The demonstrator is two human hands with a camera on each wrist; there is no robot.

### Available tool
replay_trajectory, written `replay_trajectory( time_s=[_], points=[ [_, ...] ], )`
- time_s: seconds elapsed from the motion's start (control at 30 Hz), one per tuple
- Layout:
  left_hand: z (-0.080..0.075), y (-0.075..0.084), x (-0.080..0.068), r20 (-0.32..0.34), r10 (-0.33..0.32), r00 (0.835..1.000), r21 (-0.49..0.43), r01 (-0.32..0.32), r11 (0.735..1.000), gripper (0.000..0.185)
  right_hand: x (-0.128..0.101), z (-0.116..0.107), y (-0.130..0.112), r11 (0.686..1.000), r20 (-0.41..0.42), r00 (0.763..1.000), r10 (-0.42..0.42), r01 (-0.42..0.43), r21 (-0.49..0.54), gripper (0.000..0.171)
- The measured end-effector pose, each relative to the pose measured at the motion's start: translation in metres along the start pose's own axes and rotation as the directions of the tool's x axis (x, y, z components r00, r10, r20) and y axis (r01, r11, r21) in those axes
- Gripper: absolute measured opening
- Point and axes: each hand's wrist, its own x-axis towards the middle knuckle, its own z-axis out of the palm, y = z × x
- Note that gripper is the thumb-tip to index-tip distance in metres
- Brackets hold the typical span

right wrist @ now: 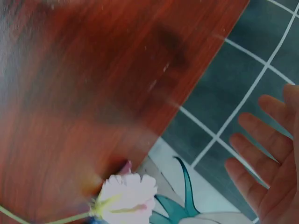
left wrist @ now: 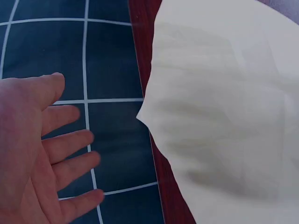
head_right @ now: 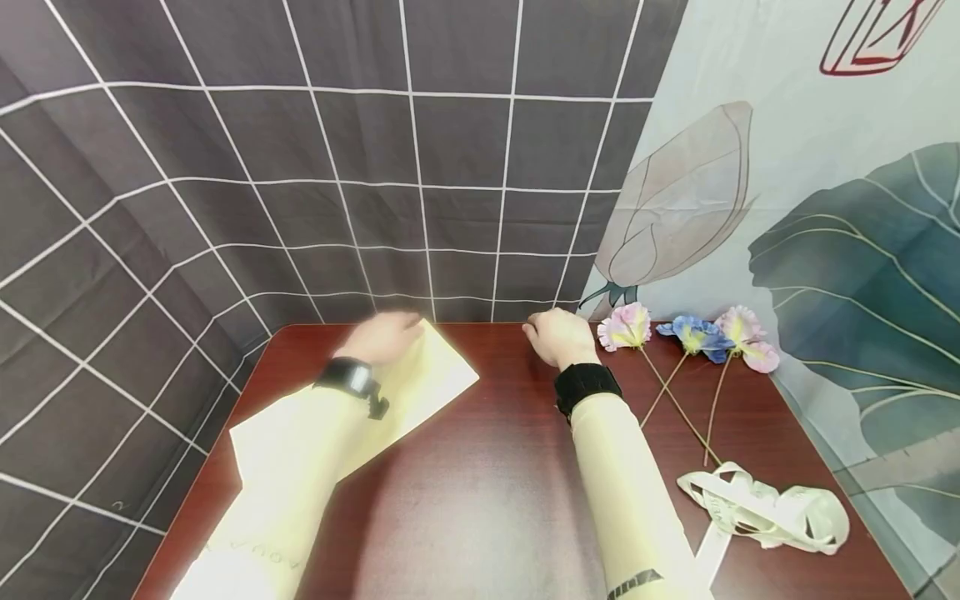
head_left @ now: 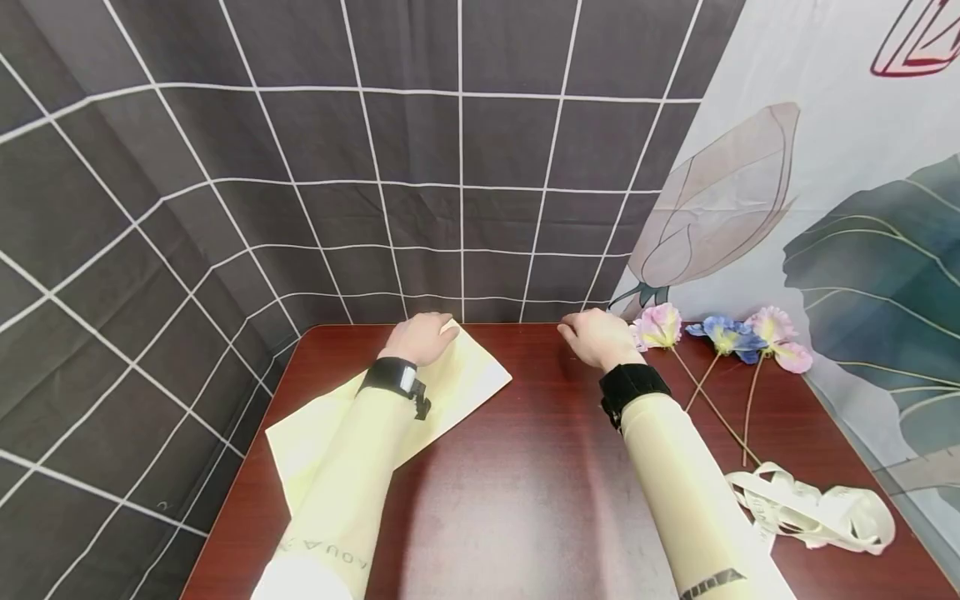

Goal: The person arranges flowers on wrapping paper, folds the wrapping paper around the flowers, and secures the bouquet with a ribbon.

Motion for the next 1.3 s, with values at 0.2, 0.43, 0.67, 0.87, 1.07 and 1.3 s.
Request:
replay_trajectory(
  time_s=[0.2, 0.43, 0.67, 0.87, 1.07, 1.3],
  points=[
    [0.011, -0.010, -0.014, -0.012, 0.049, 0.999, -0.088, -0.050, 0.995, 0.048, -0.008, 0.015, -0.007, 0.996, 0.012, 1.000, -0.026, 0.025, 0.085, 0.027],
    [0.025, -0.020, -0.052, -0.061, 0.140, 0.988, -0.155, -0.148, 0.977, 0.040, -0.023, 0.037, -0.024, 0.977, 0.049, 0.991, -0.126, 0.115, 0.180, 0.027],
    [0.043, -0.039, -0.087, -0.084, 0.142, 0.986, -0.204, -0.156, 0.966, 0.044, -0.032, 0.045, -0.044, 0.959, 0.047, 0.977, -0.209, 0.196, 0.203, 0.035],
    [0.064, -0.046, -0.112, -0.067, 0.118, 0.991, -0.260, -0.132, 0.957, 0.049, -0.039, 0.061, -0.061, 0.931, 0.046, 0.948, -0.316, 0.301, 0.207, 0.044],
    [0.083, -0.047, -0.133, -0.015, 0.122, 0.992, -0.266, -0.121, 0.956, 0.056, -0.048, 0.076, -0.076, 0.894, 0.073, 0.903, -0.424, 0.403, 0.197, 0.045],
    [0.094, -0.047, -0.147, -0.042, 0.132, 0.990, -0.229, -0.138, 0.963, 0.058, -0.057, 0.087, -0.082, 0.874, 0.096, 0.877, -0.470, 0.449, 0.186, 0.049]
  ],
)
